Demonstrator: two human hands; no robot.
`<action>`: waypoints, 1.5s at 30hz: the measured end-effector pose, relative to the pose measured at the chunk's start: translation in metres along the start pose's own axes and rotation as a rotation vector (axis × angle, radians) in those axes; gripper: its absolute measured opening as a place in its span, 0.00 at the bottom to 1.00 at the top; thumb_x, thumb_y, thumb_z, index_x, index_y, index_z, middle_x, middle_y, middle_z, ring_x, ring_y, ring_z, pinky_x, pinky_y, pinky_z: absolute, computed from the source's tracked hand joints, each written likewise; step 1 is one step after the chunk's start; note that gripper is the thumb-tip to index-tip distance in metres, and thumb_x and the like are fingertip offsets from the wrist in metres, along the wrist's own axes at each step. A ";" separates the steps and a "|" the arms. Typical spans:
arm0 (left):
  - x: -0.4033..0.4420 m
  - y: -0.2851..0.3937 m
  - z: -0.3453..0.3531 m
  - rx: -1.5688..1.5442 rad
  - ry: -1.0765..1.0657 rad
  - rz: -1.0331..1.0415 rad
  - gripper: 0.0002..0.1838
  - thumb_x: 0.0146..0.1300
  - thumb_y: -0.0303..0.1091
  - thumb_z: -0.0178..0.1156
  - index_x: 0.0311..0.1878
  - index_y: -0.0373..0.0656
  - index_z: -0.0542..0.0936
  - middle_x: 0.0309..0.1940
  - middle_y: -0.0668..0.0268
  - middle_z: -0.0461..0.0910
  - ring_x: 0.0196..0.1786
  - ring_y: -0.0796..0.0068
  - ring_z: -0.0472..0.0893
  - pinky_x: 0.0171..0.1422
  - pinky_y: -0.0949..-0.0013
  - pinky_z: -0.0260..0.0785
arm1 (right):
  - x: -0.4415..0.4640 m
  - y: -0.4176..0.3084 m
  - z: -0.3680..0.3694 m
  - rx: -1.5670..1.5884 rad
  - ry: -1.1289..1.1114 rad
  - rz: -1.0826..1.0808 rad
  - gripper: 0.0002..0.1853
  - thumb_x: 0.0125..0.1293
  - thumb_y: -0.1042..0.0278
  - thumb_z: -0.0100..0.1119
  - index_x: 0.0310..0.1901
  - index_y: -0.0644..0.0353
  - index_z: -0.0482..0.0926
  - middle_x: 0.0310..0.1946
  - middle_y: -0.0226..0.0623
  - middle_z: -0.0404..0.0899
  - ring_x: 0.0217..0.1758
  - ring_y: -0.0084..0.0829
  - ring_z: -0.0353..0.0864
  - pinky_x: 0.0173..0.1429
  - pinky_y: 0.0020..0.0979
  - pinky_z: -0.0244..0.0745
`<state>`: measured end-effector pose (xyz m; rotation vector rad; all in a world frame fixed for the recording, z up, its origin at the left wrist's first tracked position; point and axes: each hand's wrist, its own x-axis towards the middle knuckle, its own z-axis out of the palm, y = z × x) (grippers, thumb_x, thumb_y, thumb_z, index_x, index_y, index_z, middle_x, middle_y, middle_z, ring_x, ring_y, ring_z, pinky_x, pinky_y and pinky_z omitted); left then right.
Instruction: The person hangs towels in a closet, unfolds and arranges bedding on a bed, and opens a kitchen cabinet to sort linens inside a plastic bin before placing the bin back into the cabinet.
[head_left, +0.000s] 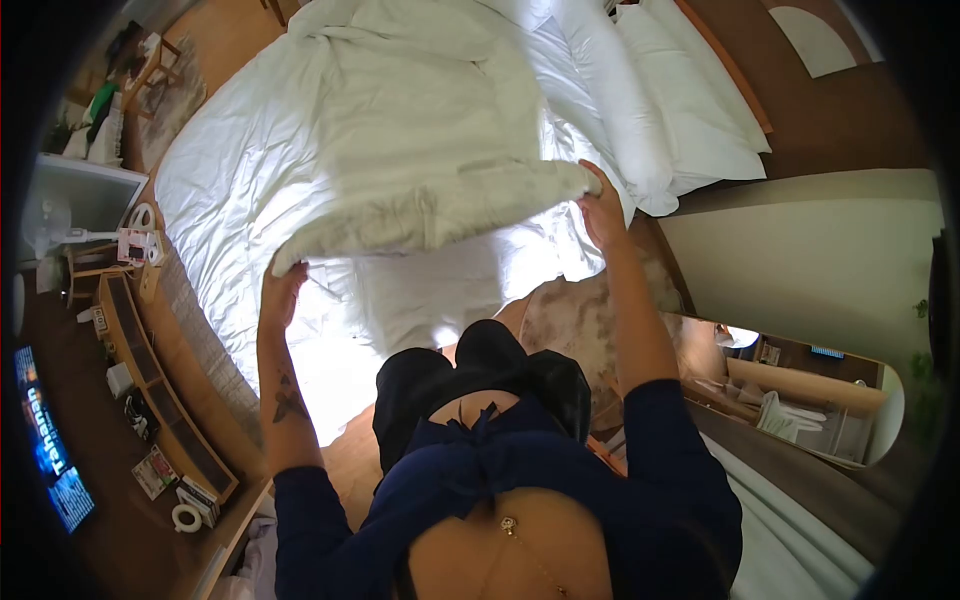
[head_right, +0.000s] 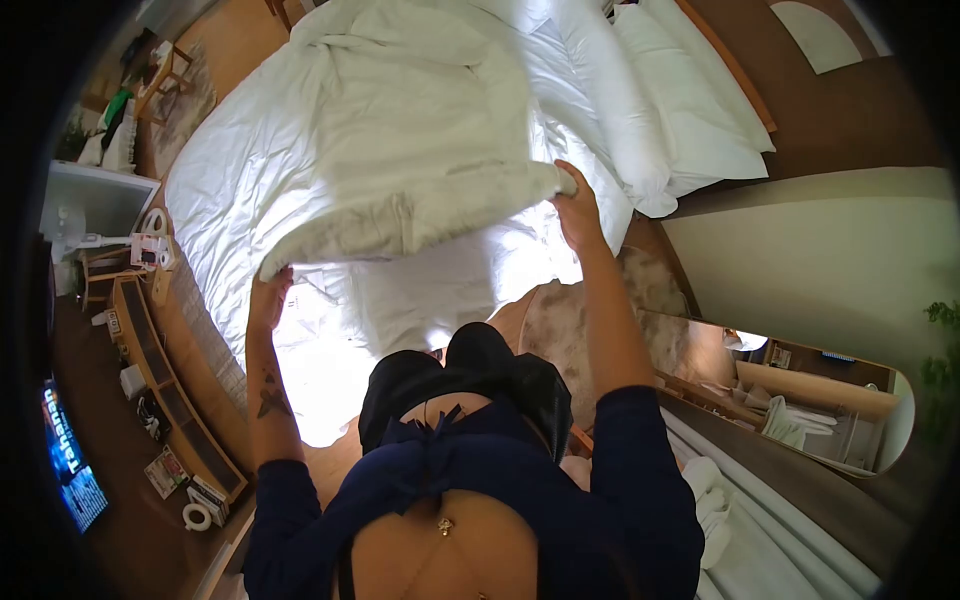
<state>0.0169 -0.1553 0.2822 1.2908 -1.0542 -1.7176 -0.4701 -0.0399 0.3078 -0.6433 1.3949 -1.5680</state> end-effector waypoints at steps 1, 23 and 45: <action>0.017 -0.005 -0.017 0.048 0.032 -0.039 0.12 0.56 0.22 0.52 0.45 0.33 0.73 0.27 0.69 0.72 0.26 0.81 0.69 0.29 0.77 0.61 | 0.004 -0.004 0.002 0.000 0.002 -0.003 0.30 0.44 0.89 0.45 0.56 0.68 0.65 0.47 0.46 0.70 0.48 0.30 0.72 0.49 0.26 0.68; -0.006 0.176 0.019 -0.049 0.507 0.550 0.19 0.61 0.36 0.56 0.50 0.34 0.71 0.42 0.64 0.76 0.46 0.75 0.74 0.52 0.74 0.65 | 0.140 -0.141 0.046 -0.953 -0.029 -0.447 0.23 0.66 0.54 0.48 0.50 0.70 0.68 0.49 0.43 0.72 0.47 0.32 0.74 0.48 0.31 0.71; -0.131 -0.327 0.000 0.850 -0.112 -0.505 0.16 0.47 0.33 0.62 0.43 0.51 0.80 0.48 0.62 0.76 0.51 0.60 0.73 0.58 0.62 0.65 | -0.007 0.235 -0.175 -1.330 -0.211 0.488 0.20 0.63 0.55 0.48 0.23 0.64 0.75 0.20 0.39 0.74 0.24 0.32 0.70 0.34 0.36 0.64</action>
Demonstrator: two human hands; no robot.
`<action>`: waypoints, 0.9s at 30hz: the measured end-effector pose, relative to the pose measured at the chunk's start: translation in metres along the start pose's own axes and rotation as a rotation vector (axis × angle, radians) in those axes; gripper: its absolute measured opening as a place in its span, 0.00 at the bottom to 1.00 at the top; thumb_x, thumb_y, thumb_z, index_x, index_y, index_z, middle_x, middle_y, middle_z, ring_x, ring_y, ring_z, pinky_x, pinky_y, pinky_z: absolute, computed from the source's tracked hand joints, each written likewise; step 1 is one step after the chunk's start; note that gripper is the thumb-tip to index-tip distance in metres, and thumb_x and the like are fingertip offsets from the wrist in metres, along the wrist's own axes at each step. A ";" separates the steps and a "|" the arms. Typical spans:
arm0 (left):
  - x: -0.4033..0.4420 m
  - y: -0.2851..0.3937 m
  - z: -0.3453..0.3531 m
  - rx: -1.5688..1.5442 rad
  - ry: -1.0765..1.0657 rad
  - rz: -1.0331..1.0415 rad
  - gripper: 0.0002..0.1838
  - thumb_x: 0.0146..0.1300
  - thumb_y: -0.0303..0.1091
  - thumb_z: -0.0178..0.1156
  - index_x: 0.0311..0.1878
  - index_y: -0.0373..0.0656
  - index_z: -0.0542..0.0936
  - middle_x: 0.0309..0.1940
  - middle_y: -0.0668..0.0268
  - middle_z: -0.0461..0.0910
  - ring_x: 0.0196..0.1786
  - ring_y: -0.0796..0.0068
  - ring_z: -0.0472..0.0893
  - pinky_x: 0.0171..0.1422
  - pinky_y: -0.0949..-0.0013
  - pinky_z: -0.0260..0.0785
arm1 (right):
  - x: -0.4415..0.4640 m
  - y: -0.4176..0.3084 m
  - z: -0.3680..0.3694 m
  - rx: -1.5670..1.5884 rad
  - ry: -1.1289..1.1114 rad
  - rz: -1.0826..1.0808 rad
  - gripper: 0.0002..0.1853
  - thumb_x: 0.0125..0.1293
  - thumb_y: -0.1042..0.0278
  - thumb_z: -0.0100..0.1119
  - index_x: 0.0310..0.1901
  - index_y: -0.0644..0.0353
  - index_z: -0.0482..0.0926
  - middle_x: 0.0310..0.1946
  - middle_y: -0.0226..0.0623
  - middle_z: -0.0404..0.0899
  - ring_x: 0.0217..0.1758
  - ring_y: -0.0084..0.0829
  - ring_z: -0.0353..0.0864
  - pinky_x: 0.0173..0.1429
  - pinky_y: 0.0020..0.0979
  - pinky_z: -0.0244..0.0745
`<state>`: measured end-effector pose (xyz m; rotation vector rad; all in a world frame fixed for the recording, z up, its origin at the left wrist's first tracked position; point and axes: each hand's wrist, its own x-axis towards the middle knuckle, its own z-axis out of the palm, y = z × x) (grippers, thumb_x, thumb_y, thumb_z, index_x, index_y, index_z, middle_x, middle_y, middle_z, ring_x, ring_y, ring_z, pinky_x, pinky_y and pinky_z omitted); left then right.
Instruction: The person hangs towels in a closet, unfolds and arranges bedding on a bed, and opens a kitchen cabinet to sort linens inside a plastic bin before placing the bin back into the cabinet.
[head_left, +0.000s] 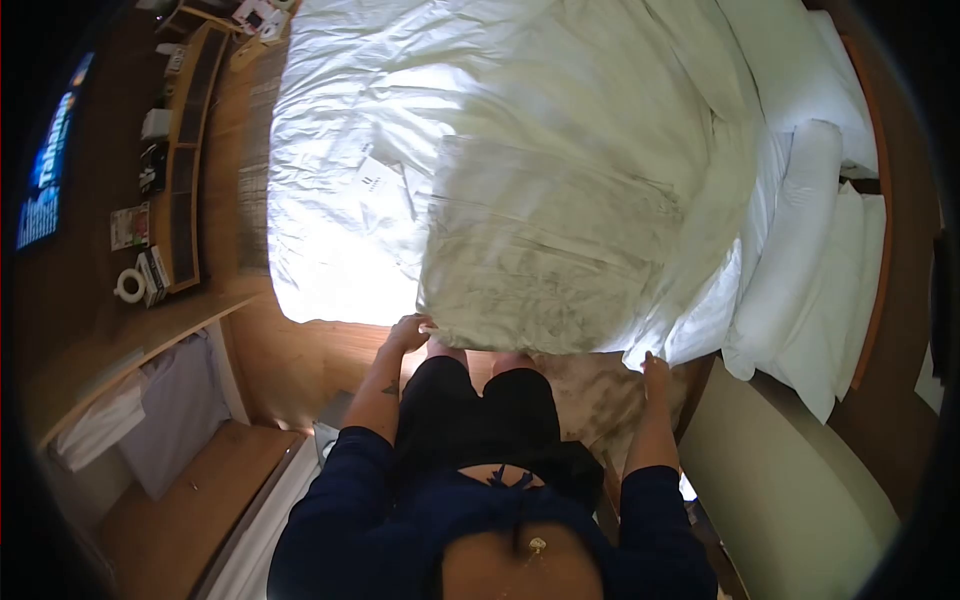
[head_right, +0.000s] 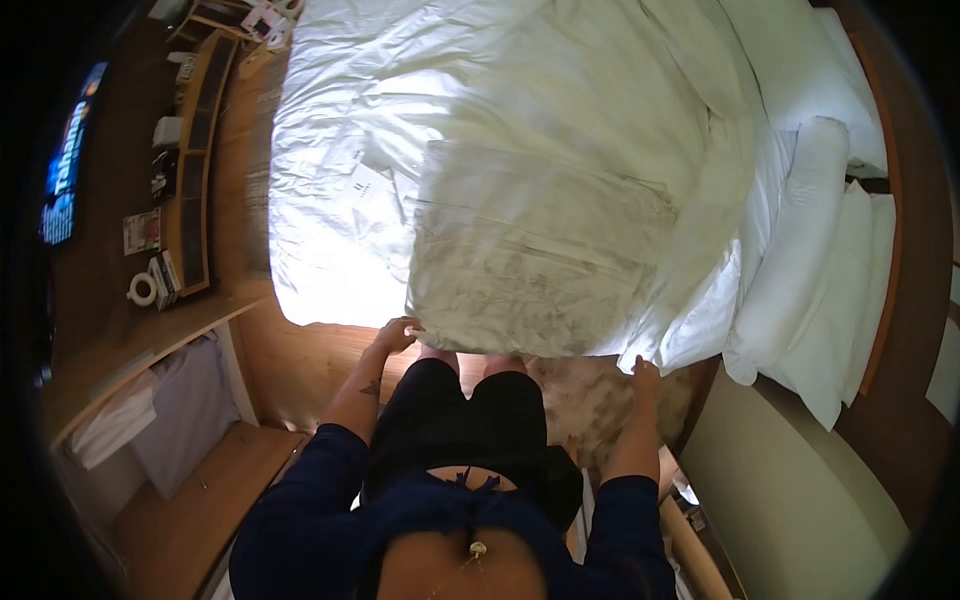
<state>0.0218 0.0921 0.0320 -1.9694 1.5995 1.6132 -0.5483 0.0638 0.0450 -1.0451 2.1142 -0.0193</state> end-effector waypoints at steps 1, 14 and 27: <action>0.009 0.010 -0.003 0.000 -0.017 0.008 0.16 0.47 0.33 0.62 0.43 0.51 0.80 0.48 0.62 0.76 0.51 0.60 0.73 0.58 0.62 0.65 | 0.000 -0.006 0.002 -0.004 -0.013 -0.011 0.20 0.62 0.55 0.48 0.23 0.64 0.76 0.20 0.39 0.75 0.25 0.33 0.71 0.34 0.36 0.64; 0.188 0.091 -0.095 -0.236 0.884 -0.020 0.32 0.42 0.44 0.70 0.46 0.34 0.70 0.38 0.55 0.71 0.42 0.59 0.71 0.47 0.62 0.65 | 0.054 -0.198 0.114 -0.136 0.087 0.042 0.44 0.46 0.54 0.63 0.65 0.54 0.54 0.60 0.64 0.51 0.64 0.57 0.52 0.64 0.46 0.54; 0.142 0.150 -0.088 -0.191 0.917 0.503 0.13 0.44 0.20 0.56 0.37 0.33 0.71 0.47 0.53 0.68 0.51 0.56 0.67 0.50 0.62 0.64 | 0.045 -0.191 0.113 0.490 0.101 -0.001 0.34 0.54 0.58 0.61 0.61 0.58 0.61 0.58 0.47 0.61 0.58 0.41 0.64 0.61 0.37 0.60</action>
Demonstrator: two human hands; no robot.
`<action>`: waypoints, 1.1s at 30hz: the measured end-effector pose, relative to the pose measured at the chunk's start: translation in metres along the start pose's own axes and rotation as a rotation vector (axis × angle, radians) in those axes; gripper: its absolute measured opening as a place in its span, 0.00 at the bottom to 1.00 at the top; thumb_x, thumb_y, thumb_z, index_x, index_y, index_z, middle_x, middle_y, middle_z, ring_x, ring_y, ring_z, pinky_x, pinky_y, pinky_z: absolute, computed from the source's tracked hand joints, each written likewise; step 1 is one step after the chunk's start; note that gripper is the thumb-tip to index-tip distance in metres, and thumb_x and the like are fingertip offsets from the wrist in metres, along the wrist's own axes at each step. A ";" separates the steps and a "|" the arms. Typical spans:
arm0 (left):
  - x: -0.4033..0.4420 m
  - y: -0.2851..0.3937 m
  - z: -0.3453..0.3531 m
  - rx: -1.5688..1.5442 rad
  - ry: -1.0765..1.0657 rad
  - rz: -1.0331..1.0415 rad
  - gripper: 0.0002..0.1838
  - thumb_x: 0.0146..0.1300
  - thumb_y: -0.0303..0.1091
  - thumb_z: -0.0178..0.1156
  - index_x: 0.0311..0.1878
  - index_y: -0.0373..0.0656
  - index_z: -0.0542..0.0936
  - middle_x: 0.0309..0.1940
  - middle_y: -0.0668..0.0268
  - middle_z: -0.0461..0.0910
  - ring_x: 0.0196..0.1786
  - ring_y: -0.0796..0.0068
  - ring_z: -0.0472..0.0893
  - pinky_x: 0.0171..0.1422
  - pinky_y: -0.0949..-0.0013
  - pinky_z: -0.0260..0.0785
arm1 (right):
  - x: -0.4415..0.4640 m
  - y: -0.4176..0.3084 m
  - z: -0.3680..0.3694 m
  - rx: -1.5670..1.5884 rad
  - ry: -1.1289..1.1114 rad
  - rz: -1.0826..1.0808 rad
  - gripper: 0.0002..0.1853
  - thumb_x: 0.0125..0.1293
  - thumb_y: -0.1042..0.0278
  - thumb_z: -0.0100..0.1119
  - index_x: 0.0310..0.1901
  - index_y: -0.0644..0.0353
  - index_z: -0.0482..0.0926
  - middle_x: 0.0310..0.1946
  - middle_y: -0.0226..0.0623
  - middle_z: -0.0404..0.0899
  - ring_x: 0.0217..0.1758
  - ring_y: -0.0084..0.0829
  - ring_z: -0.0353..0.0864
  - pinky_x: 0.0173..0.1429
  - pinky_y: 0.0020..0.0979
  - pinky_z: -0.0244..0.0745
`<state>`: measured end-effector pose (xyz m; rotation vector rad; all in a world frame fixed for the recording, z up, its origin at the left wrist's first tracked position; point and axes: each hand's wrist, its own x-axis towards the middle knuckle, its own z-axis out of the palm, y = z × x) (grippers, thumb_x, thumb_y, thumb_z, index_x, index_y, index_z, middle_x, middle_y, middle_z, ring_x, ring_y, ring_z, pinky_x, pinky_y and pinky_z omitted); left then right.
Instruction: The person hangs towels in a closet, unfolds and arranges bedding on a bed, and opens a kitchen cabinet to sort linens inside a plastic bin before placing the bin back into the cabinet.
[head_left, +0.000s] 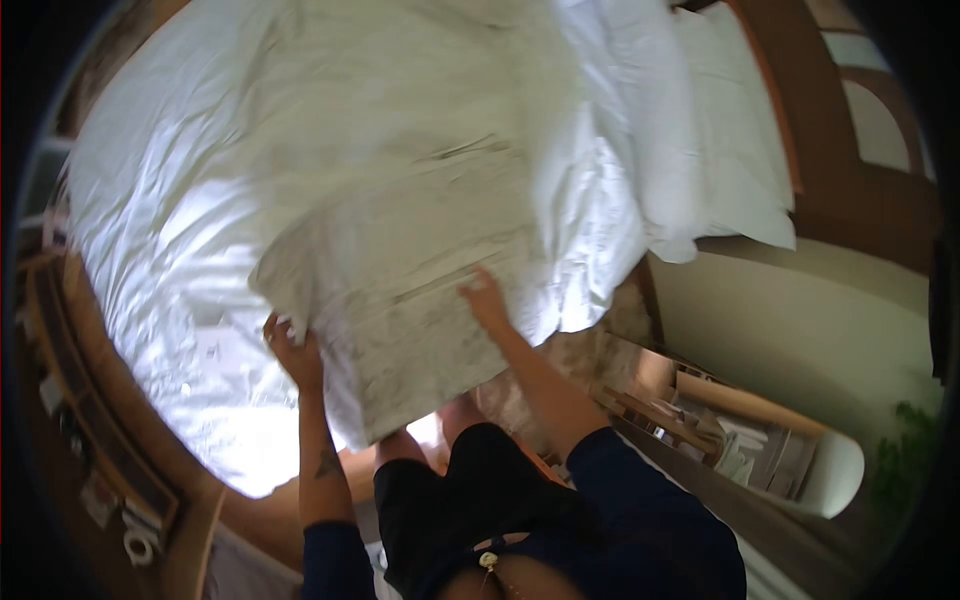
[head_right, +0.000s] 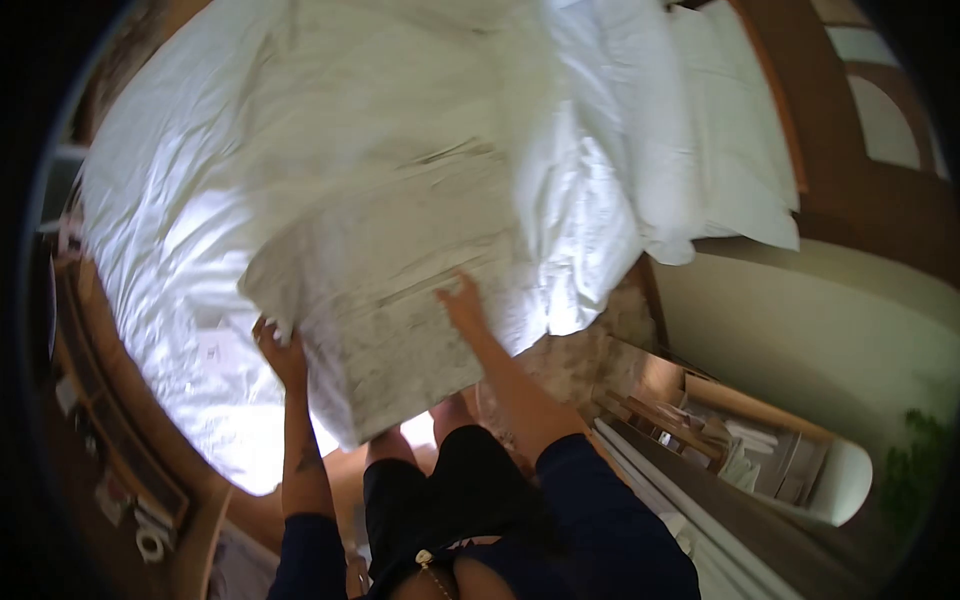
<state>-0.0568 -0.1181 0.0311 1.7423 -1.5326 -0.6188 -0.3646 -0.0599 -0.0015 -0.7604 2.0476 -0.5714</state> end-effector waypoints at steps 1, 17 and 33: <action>-0.003 -0.012 0.004 -0.090 0.020 0.040 0.12 0.45 0.19 0.54 0.37 0.34 0.70 0.43 0.54 0.70 0.48 0.57 0.69 0.50 0.63 0.63 | -0.003 -0.002 0.008 0.199 -0.052 0.044 0.34 0.55 0.58 0.60 0.62 0.55 0.60 0.59 0.44 0.61 0.56 0.38 0.65 0.59 0.34 0.62; -0.061 0.081 -0.026 -0.424 -1.075 0.325 0.13 0.34 0.25 0.64 0.29 0.49 0.82 0.26 0.67 0.73 0.40 0.65 0.71 0.52 0.62 0.58 | -0.065 -0.064 0.005 1.269 -0.643 0.558 0.35 0.56 0.38 0.50 0.54 0.63 0.67 0.46 0.43 0.73 0.47 0.37 0.74 0.51 0.38 0.71; 0.042 -0.068 0.014 0.396 -0.120 -0.172 0.44 0.43 0.40 0.69 0.62 0.36 0.58 0.57 0.46 0.63 0.59 0.48 0.62 0.61 0.55 0.55 | -0.220 -0.008 -0.060 1.185 -0.143 0.754 0.30 0.49 0.84 0.51 0.58 0.66 0.60 0.51 0.48 0.69 0.51 0.47 0.72 0.59 0.43 0.68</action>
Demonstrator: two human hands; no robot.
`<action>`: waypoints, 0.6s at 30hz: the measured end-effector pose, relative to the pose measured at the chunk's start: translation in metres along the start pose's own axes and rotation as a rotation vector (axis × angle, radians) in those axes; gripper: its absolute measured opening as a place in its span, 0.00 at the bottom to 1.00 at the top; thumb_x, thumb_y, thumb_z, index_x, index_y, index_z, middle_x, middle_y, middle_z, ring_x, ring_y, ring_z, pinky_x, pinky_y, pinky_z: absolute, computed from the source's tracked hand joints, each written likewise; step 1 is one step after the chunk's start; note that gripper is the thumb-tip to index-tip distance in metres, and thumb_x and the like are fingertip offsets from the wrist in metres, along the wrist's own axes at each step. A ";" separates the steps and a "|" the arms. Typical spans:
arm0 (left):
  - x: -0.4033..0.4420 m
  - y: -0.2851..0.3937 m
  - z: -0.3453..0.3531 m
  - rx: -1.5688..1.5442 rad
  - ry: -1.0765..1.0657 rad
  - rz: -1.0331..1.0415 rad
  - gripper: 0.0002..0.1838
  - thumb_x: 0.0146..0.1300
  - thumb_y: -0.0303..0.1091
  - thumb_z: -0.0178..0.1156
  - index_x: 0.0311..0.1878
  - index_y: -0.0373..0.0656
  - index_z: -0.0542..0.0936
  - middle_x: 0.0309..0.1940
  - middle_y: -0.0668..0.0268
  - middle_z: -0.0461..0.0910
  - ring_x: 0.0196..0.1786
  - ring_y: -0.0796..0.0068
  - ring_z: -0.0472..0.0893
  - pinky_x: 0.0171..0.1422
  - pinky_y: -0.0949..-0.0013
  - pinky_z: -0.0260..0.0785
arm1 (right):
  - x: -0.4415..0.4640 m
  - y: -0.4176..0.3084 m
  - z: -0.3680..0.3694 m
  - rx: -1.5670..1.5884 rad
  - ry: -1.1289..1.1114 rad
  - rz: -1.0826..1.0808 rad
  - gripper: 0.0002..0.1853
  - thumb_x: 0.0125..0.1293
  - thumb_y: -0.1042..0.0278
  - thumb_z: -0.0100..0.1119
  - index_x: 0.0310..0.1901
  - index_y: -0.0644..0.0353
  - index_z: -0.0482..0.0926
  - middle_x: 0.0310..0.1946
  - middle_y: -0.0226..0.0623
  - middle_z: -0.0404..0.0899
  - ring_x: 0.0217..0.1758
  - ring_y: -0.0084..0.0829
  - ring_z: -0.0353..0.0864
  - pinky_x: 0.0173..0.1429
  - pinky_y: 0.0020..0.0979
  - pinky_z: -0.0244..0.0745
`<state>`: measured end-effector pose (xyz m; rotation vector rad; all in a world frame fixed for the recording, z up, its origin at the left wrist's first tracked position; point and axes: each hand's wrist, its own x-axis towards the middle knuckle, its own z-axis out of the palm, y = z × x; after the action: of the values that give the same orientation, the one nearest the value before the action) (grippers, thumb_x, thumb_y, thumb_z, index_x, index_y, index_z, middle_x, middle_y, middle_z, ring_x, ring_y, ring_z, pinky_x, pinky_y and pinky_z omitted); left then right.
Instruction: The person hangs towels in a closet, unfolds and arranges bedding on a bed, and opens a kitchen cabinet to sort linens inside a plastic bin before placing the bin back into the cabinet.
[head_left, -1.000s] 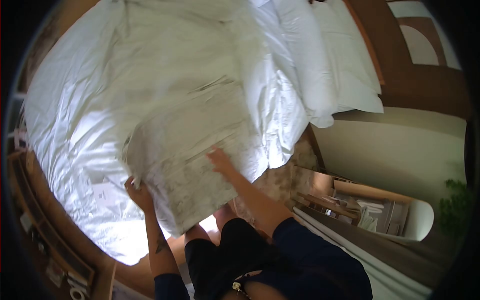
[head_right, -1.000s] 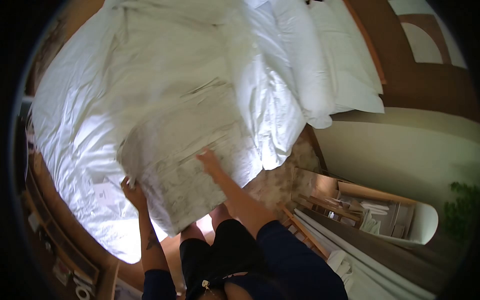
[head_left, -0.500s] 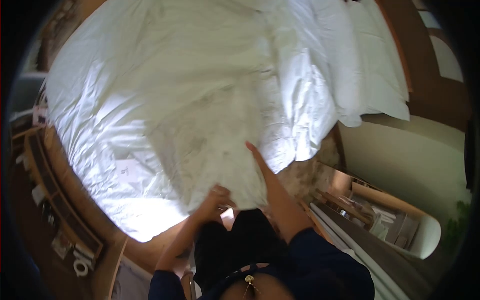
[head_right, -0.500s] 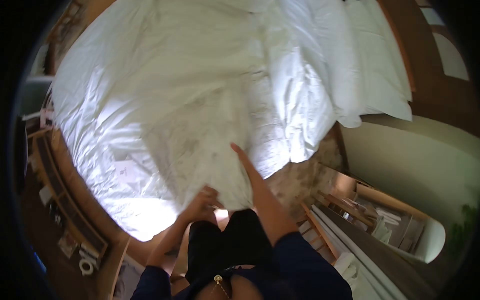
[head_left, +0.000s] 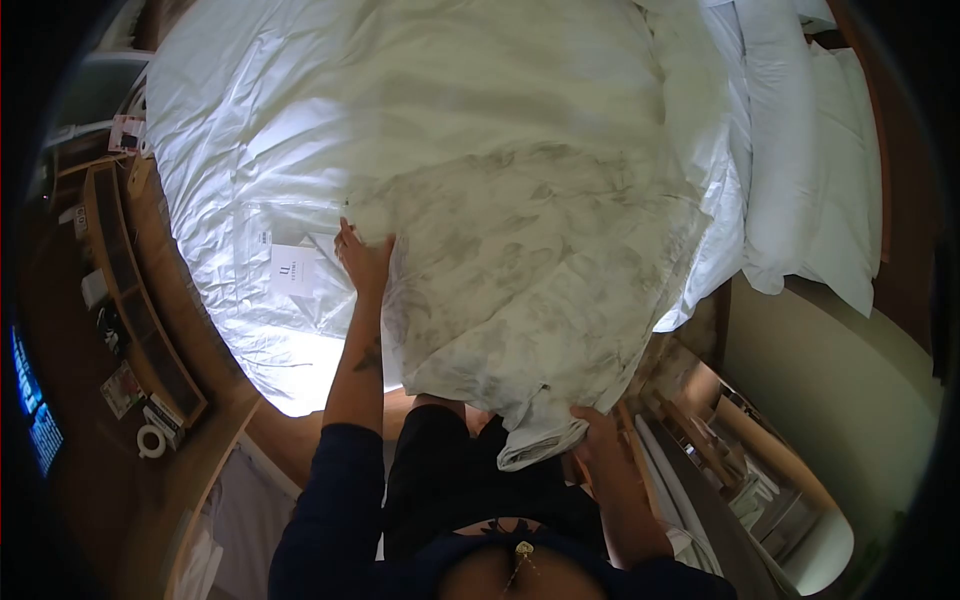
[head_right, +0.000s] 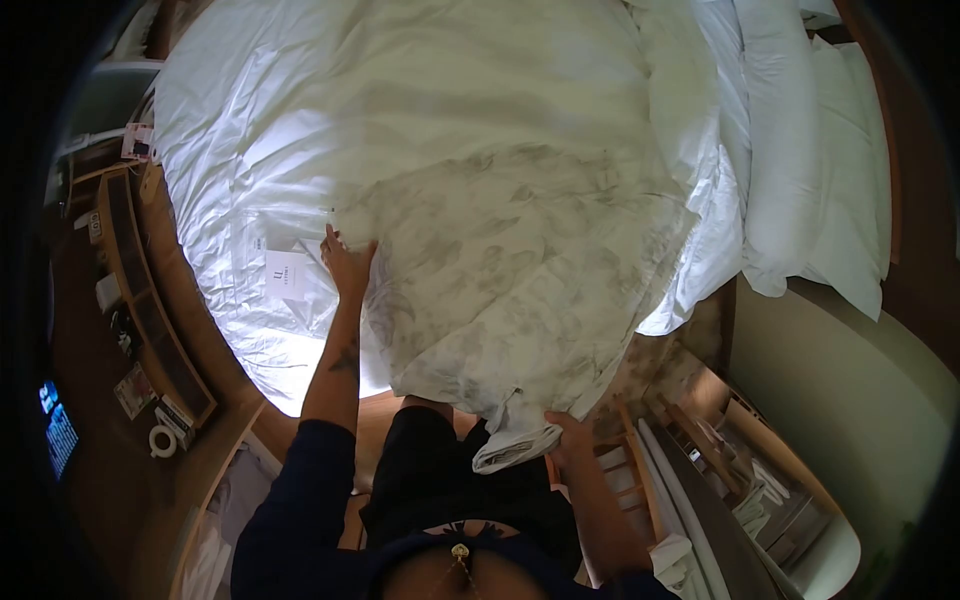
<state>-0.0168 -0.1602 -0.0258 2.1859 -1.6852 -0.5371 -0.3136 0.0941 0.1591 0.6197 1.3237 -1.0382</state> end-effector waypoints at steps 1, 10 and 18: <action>0.009 0.002 0.000 -0.047 -0.060 -0.057 0.44 0.43 0.40 0.69 0.62 0.35 0.57 0.54 0.46 0.66 0.56 0.48 0.66 0.60 0.56 0.57 | -0.002 0.004 -0.001 -0.002 0.003 0.007 0.30 0.49 0.84 0.51 0.58 0.66 0.60 0.51 0.48 0.69 0.51 0.47 0.72 0.59 0.43 0.68; -0.032 0.036 -0.025 -0.353 -0.902 -0.052 0.28 0.48 0.38 0.66 0.50 0.33 0.72 0.37 0.58 0.79 0.42 0.72 0.76 0.50 0.69 0.67 | -0.008 0.026 -0.017 0.103 -0.019 -0.027 0.30 0.49 0.86 0.49 0.57 0.66 0.60 0.51 0.47 0.68 0.54 0.46 0.70 0.59 0.42 0.66; -0.044 0.060 -0.071 -0.878 -0.742 0.226 0.10 0.53 0.25 0.56 0.40 0.37 0.75 0.38 0.62 0.77 0.43 0.69 0.76 0.49 0.67 0.68 | -0.017 0.018 0.042 -0.111 0.158 -0.135 0.30 0.48 0.87 0.52 0.57 0.68 0.60 0.50 0.45 0.69 0.52 0.41 0.71 0.56 0.36 0.68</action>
<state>-0.0433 -0.1304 0.0684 1.1922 -1.4941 -1.7619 -0.2760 0.0705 0.1804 0.5430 1.5686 -1.0329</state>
